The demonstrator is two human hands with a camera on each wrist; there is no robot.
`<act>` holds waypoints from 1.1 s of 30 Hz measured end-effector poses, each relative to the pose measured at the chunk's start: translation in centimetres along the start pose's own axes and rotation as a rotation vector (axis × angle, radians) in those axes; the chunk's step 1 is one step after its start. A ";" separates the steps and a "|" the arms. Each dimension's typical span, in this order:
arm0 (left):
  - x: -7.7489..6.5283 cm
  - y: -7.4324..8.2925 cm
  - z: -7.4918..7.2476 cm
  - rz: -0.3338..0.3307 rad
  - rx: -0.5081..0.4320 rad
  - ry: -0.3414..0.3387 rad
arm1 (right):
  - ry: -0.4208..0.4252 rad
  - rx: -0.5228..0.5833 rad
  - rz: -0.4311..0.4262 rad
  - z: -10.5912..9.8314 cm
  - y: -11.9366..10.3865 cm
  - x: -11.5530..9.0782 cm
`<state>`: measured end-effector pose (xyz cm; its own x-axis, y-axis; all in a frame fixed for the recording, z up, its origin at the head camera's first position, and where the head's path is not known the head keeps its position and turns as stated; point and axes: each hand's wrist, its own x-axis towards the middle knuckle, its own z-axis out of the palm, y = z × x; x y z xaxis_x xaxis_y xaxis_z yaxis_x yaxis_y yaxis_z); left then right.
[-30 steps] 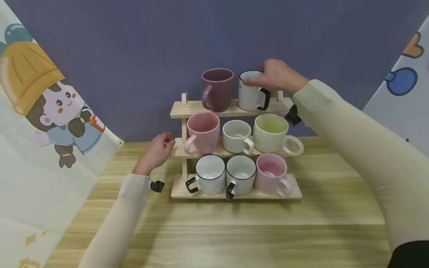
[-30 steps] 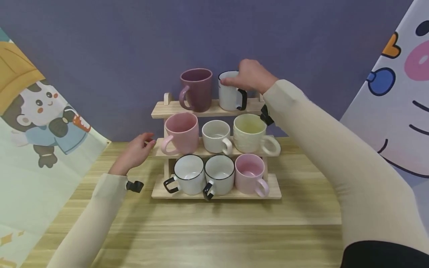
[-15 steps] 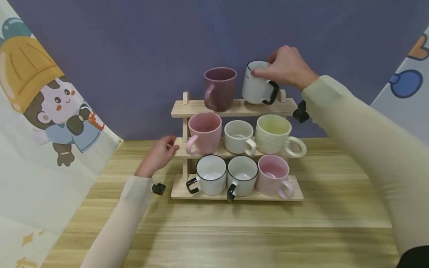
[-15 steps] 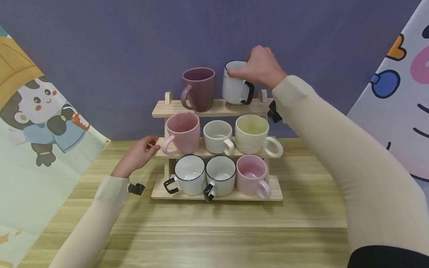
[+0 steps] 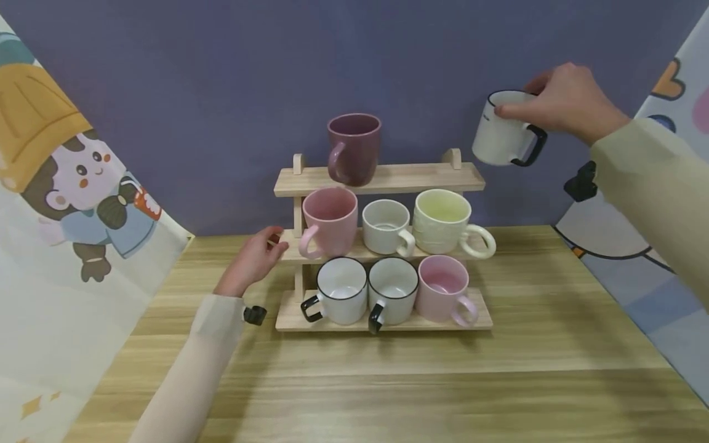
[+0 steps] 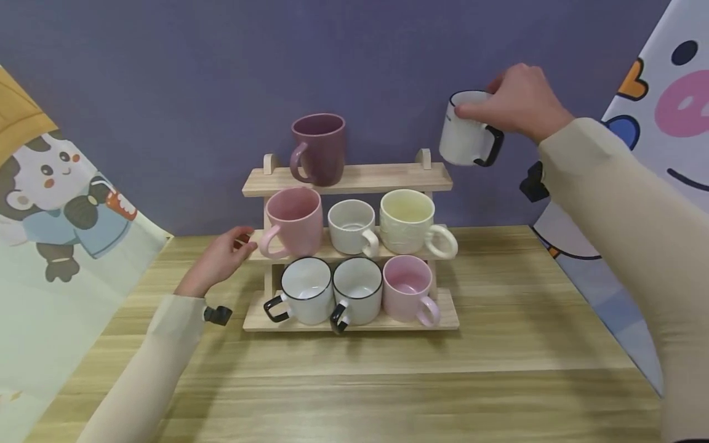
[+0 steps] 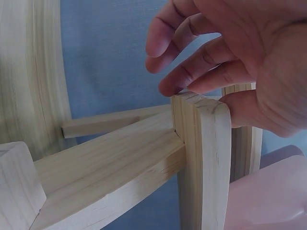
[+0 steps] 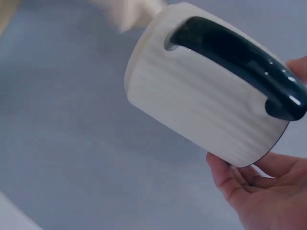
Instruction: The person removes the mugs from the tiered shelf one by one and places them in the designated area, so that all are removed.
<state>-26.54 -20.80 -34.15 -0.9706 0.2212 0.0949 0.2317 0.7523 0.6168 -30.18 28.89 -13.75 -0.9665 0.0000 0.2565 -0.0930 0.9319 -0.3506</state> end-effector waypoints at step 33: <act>-0.2 -0.4 -1.0 -0.018 0.040 0.011 | -0.115 0.114 -0.024 20.1 12.4 -0.9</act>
<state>-26.45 -21.72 -33.63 -0.9751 0.2013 0.0927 0.2168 0.7805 0.5863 -35.29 33.15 -36.44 -0.9841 -0.0698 0.1634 -0.1369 0.8841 -0.4468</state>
